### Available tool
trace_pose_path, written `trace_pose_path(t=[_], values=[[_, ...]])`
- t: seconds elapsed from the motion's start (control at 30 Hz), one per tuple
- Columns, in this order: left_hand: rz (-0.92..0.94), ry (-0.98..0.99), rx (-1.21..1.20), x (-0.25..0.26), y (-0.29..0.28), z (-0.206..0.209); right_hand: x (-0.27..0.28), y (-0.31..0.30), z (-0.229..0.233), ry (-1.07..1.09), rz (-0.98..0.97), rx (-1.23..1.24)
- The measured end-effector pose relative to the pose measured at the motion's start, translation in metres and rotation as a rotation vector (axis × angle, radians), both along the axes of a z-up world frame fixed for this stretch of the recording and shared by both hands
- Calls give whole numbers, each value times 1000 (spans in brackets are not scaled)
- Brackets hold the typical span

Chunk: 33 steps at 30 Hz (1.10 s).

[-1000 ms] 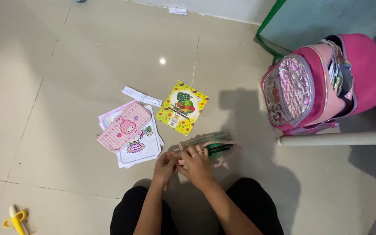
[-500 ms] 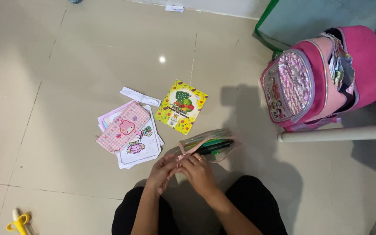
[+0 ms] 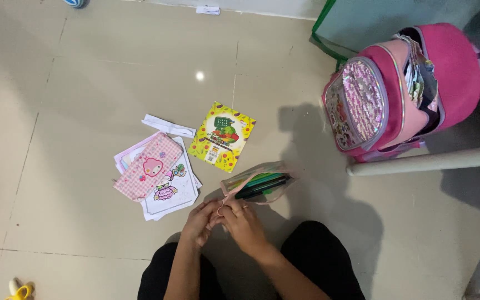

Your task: The person picks up colored pencils from the floor, puts them into a pencil case, and then places the pencil case and several notebooks into a backpack.

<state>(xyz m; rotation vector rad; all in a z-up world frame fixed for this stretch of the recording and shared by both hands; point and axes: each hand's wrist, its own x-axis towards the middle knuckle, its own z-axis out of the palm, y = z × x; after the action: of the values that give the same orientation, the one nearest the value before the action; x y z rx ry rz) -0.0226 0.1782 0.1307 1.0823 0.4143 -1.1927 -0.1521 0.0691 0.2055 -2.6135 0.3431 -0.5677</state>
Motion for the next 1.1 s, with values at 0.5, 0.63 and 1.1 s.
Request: trace_pose_path(t=[0.5,0.63,1.1], values=[[126,-674,71,14,6,-61,-63,-147,-39,136,-816,-28],[-12,-728,266,12,-12,-31,-56,-163,3,296,-766,131],[-547,-2177,-22,-58,-361,167,-45,-149,-26,855,-80,226]])
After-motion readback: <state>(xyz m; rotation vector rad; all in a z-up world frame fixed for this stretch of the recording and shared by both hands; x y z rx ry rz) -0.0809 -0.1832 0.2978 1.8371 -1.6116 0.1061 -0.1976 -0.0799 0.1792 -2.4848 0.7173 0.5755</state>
